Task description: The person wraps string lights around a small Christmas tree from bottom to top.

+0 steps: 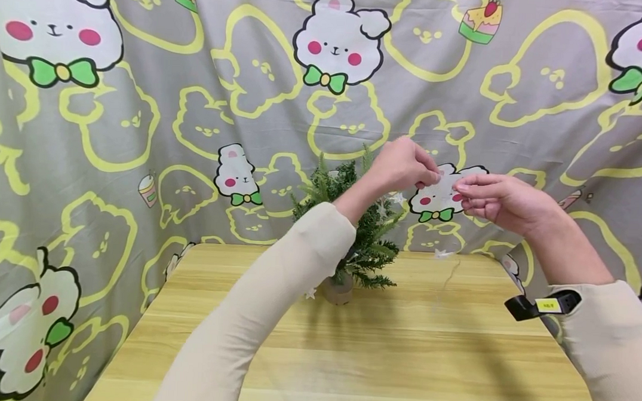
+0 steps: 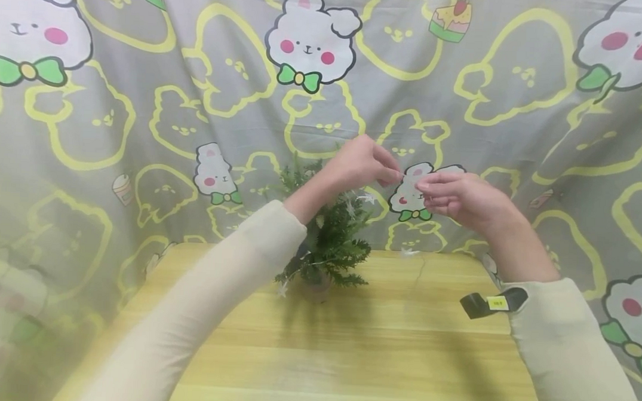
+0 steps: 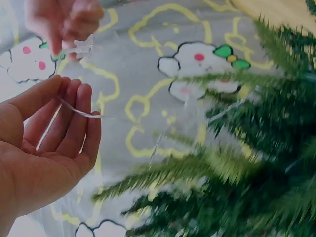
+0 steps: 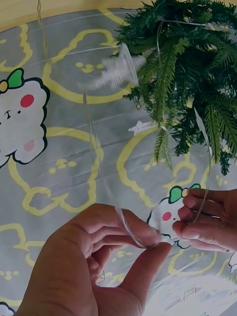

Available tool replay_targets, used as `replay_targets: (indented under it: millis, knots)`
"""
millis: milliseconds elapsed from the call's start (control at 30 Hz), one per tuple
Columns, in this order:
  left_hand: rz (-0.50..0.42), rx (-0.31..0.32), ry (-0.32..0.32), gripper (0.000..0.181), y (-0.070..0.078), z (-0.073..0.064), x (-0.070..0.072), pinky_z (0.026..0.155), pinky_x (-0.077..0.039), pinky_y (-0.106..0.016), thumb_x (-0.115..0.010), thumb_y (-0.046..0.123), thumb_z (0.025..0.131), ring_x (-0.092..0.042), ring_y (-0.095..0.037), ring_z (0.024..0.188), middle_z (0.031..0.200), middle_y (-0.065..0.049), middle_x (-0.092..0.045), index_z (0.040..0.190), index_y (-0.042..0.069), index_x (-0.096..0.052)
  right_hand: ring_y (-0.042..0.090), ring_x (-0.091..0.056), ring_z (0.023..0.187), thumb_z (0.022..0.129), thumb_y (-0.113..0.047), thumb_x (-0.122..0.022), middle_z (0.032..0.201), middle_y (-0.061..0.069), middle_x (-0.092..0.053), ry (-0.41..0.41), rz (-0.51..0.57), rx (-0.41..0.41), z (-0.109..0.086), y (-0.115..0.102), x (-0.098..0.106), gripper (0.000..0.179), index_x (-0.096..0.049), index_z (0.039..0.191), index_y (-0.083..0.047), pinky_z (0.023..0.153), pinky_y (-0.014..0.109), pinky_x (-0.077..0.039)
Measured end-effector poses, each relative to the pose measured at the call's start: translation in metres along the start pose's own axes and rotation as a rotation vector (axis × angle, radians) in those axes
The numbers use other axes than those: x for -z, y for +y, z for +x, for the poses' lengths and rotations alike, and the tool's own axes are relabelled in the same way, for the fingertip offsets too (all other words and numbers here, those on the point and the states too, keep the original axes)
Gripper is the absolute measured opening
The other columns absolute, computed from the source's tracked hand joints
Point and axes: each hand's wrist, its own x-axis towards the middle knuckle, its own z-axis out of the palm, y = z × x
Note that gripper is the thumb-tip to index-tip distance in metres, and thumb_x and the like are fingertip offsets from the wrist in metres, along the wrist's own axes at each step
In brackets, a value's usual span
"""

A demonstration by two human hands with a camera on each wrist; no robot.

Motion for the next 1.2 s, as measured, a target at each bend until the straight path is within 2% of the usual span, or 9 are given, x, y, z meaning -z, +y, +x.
replay_targets:
  millis: [200, 333, 467, 600, 800, 967, 1200]
  knots:
    - [-0.001, -0.024, 0.09, 0.009, -0.003, -0.001, 0.032, 0.06, -0.043, -0.019, -0.075, 0.019, 0.091, -0.059, -0.009, 0.071, 0.08, 0.003, -0.075, 0.094, 0.018, -0.083, 0.012, -0.058, 0.069, 0.105, 0.001, -0.045, 0.089, 0.002, -0.069, -0.146, -0.022, 0.042, 0.0, 0.0, -0.001, 0.027, -0.072, 0.103, -0.005, 0.063, 0.023, -0.053]
    - [0.044, -0.002, 0.188, 0.009, -0.005, -0.001, 0.055, 0.063, -0.045, -0.02, -0.075, 0.021, 0.091, -0.061, -0.008, 0.071, 0.085, 0.001, -0.077, 0.096, 0.018, -0.083, 0.011, -0.06, 0.075, 0.106, 0.001, -0.042, 0.097, 0.001, -0.072, -0.247, -0.051, 0.067, 0.0, -0.002, 0.003, 0.031, -0.073, 0.107, -0.005, 0.067, 0.022, -0.054]
    - [0.059, 0.032, 0.247, 0.01, -0.007, -0.001, 0.068, 0.066, -0.048, -0.021, -0.077, 0.025, 0.091, -0.063, -0.008, 0.075, 0.089, 0.004, -0.078, 0.097, 0.02, -0.083, 0.012, -0.067, 0.086, 0.106, 0.002, -0.041, 0.103, 0.002, -0.074, -0.273, -0.027, 0.071, 0.0, -0.001, 0.006, 0.034, -0.074, 0.11, -0.005, 0.078, 0.023, -0.057]
    - [0.079, 0.031, 0.253, 0.012, -0.009, -0.002, 0.073, 0.072, -0.048, -0.021, -0.079, 0.027, 0.089, -0.062, -0.008, 0.086, 0.096, 0.007, -0.078, 0.099, 0.021, -0.083, 0.014, -0.072, 0.096, 0.106, 0.003, -0.041, 0.106, 0.003, -0.075, -0.26, 0.004, 0.065, 0.0, -0.001, 0.006, 0.035, -0.074, 0.111, -0.006, 0.088, 0.025, -0.057]
    - [0.085, 0.039, 0.273, 0.011, -0.012, -0.002, 0.077, 0.081, -0.05, -0.022, -0.08, 0.025, 0.089, -0.064, -0.008, 0.098, 0.101, 0.006, -0.079, 0.098, 0.02, -0.083, 0.012, -0.072, 0.098, 0.105, 0.004, -0.043, 0.107, 0.002, -0.075, -0.241, -0.016, 0.048, -0.002, -0.002, 0.009, 0.035, -0.075, 0.112, -0.008, 0.089, 0.024, -0.058]
    - [0.077, 0.047, 0.266, 0.011, -0.013, -0.003, 0.078, 0.083, -0.05, -0.022, -0.079, 0.025, 0.089, -0.064, -0.008, 0.1, 0.101, 0.006, -0.079, 0.098, 0.019, -0.083, 0.012, -0.072, 0.102, 0.105, 0.005, -0.043, 0.11, 0.002, -0.075, -0.23, -0.03, 0.044, -0.002, -0.003, 0.011, 0.036, -0.076, 0.111, -0.008, 0.092, 0.024, -0.056]
    - [0.116, 0.019, 0.233, 0.011, -0.018, -0.009, 0.071, 0.078, -0.047, -0.022, -0.077, 0.026, 0.091, -0.062, -0.008, 0.096, 0.101, 0.006, -0.079, 0.097, 0.019, -0.083, 0.014, -0.072, 0.101, 0.104, 0.008, -0.042, 0.108, 0.005, -0.076, -0.222, 0.047, 0.04, -0.001, -0.001, 0.011, 0.036, -0.076, 0.109, -0.004, 0.091, 0.024, -0.057]
